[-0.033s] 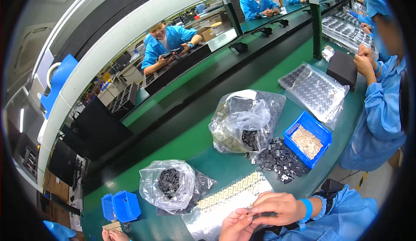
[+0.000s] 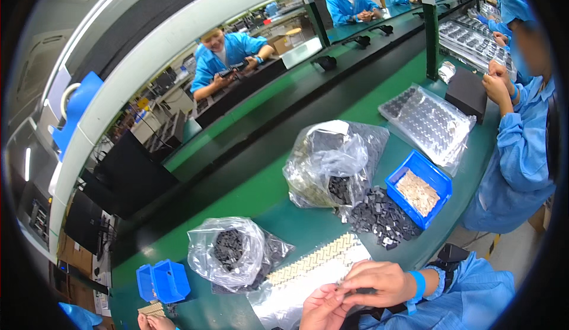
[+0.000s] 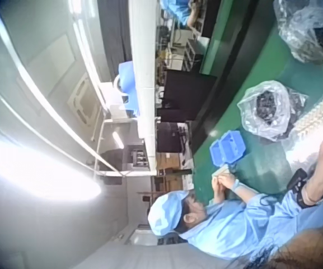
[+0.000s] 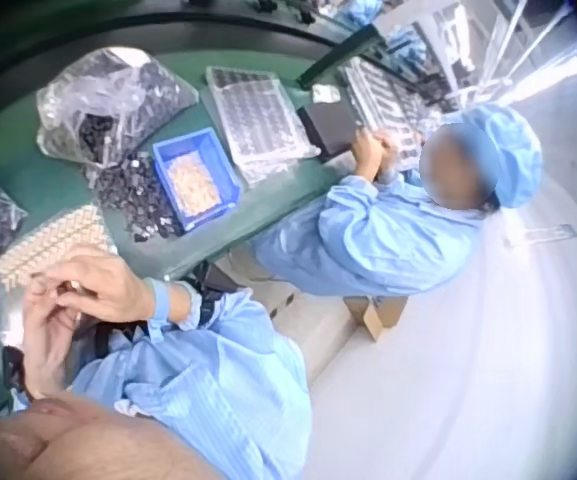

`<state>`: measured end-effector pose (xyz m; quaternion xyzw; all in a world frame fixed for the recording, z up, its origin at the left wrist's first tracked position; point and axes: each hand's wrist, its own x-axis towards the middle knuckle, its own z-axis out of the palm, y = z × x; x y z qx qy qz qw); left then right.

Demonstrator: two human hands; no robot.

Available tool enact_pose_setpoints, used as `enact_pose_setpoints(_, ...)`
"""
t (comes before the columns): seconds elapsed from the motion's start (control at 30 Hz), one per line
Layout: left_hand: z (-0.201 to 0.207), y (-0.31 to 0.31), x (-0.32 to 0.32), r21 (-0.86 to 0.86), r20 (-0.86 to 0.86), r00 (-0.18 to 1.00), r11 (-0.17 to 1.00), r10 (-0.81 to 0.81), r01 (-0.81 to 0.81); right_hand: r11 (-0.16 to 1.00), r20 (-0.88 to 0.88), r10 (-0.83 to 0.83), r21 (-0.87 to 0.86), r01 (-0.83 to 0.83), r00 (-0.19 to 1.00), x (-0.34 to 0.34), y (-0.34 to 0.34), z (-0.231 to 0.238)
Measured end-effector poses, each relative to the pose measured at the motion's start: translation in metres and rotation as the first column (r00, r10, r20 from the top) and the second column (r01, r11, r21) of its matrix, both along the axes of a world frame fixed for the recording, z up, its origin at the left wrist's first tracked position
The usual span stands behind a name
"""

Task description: The person is manually assembling small plastic and metal components at an industrial workstation.

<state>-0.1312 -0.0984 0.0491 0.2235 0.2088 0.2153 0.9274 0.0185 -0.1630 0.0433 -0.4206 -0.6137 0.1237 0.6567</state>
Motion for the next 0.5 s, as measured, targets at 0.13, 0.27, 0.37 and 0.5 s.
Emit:
enact_pose_setpoints(0.13, -0.007, -0.005, 0.006, 0.081, 0.014, 0.991, 0.988, 0.134, -0.135, 0.986, 0.154, -0.135, -0.078, 0.148, 0.979, 0.010, 0.004, 0.003)
enact_pose_setpoints(0.27, -0.003, -0.010, 0.011, 0.296, 0.012, 0.984, 0.939, 0.177, -0.173, 0.976, 0.037, -0.213, -0.030, 0.214, 0.976, 0.004, 0.012, -0.006)
enact_pose_setpoints(0.37, -0.012, -0.009, 0.009, 0.349, -0.054, 0.977, 0.921, 0.205, -0.174, 0.987, -0.065, -0.155, -0.062, 0.151, 0.986, 0.001, 0.016, -0.017)
enact_pose_setpoints(0.5, -0.022, -0.009, 0.007, 0.529, -0.037, 0.952, 0.814, 0.305, -0.240, 0.994, -0.197, -0.078, -0.084, 0.063, 0.977, -0.003, 0.016, -0.027)
